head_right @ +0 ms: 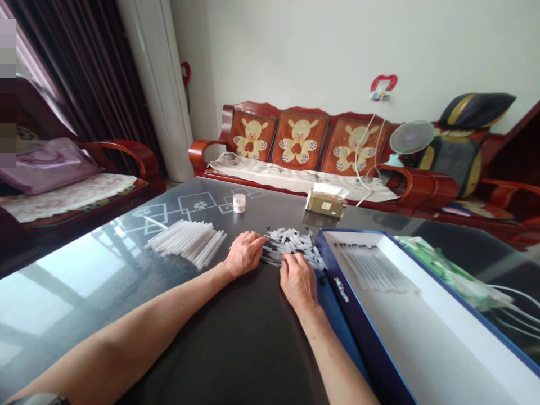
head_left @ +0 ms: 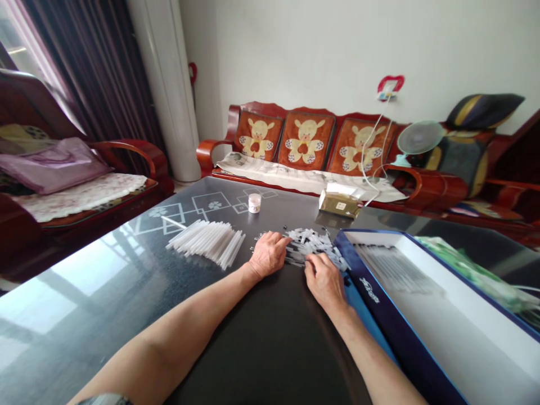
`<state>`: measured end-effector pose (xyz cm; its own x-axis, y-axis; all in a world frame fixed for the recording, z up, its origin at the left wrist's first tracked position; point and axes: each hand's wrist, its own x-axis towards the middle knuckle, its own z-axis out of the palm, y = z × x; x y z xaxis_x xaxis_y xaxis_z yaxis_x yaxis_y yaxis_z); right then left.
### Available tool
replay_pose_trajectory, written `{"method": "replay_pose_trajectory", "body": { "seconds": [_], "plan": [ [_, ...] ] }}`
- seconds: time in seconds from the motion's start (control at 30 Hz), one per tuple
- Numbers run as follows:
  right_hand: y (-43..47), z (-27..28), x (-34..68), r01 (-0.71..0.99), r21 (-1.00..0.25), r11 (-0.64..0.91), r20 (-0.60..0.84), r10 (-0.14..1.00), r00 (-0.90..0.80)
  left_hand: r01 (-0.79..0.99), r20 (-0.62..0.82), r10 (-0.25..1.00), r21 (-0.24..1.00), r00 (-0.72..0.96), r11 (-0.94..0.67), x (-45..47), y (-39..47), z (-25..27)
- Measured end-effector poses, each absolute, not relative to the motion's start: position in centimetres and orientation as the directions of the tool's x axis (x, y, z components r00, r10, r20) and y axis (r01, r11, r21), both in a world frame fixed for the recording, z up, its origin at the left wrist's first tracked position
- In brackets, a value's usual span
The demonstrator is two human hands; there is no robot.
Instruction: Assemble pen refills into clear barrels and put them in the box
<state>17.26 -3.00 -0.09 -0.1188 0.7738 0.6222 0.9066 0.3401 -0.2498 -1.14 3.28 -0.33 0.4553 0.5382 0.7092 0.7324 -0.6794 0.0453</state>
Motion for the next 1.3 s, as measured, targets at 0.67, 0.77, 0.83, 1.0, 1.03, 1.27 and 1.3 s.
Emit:
{"method": "replay_pose_trajectory", "body": {
  "seconds": [0.67, 0.77, 0.83, 1.0, 1.03, 1.27, 1.3],
  "plan": [
    [-1.8, -1.3, 18.0, 0.867, -0.23, 0.442, 0.598, 0.767, -0.233, 0.976, 0.057, 0.982, -0.14, 0.179, -0.17, -7.1, 3.4, 7.3],
    [-1.9, -1.2, 18.0, 0.856, -0.238, 0.459, 0.602, 0.761, -0.241, 0.976, 0.011, 0.99, -0.17, 0.14, -0.136, -8.3, 2.1, 6.7],
    [-2.1, -1.0, 17.9, 0.847, -0.245, 0.471, 0.606, 0.757, -0.246, 0.975, 0.003, 0.992, -0.182, 0.127, -0.124, -8.5, 1.4, 6.2],
    [-2.5, -0.5, 17.7, 0.818, -0.246, 0.519, 0.594, 0.748, -0.296, 0.975, 0.0, 0.994, -0.195, 0.108, -0.106, -8.3, 0.8, 5.7],
    [-2.5, -0.4, 17.6, 0.813, -0.247, 0.527, 0.592, 0.747, -0.304, 0.975, -0.004, 0.994, -0.195, 0.108, -0.107, -8.2, 0.7, 5.8],
    [-2.6, -0.4, 17.5, 0.806, -0.253, 0.535, 0.573, 0.754, -0.321, 0.961, 0.017, 0.971, -0.148, 0.24, -0.234, -8.6, 0.2, 6.4],
    [-2.6, -0.4, 17.5, 0.809, -0.254, 0.53, 0.57, 0.758, -0.318, 0.947, 0.007, 0.957, -0.143, 0.291, -0.287, -8.8, 0.1, 6.3]
  ]
}}
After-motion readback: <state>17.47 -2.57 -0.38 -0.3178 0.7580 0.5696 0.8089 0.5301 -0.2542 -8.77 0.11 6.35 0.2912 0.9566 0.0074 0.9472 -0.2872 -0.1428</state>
